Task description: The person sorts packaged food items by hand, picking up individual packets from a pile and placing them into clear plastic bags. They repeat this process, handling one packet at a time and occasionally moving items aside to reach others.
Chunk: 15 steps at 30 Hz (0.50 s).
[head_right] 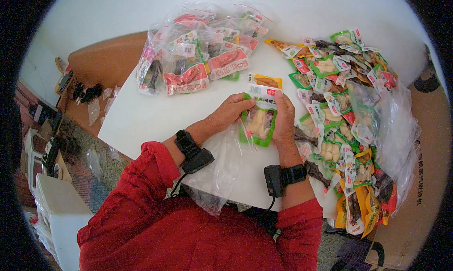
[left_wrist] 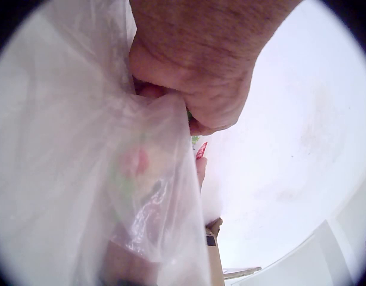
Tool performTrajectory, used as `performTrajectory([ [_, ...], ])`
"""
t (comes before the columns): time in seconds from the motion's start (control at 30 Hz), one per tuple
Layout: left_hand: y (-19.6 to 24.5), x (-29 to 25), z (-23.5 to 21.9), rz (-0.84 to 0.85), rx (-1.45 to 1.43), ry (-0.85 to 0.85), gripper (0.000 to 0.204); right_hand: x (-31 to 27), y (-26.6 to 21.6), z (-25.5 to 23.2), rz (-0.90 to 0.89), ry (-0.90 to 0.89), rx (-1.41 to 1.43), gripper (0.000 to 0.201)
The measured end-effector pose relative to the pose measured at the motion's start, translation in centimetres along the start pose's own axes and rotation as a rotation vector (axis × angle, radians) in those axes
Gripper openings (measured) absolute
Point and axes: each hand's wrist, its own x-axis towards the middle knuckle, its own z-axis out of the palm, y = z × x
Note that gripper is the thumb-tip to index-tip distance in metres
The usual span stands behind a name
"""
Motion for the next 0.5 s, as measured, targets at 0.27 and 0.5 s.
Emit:
performTrajectory([
  [0.27, 0.04, 0.00, 0.06, 0.013, 0.002, -0.016, 0.019, -0.12, -0.23, 0.24, -0.031, 0.014, -0.019, 0.032],
  [0.5, 0.29, -0.15, -0.13, -0.020, 0.067, -0.023, 0.017, -0.03, -0.11, 0.04, 0.012, 0.004, 0.024, 0.031],
])
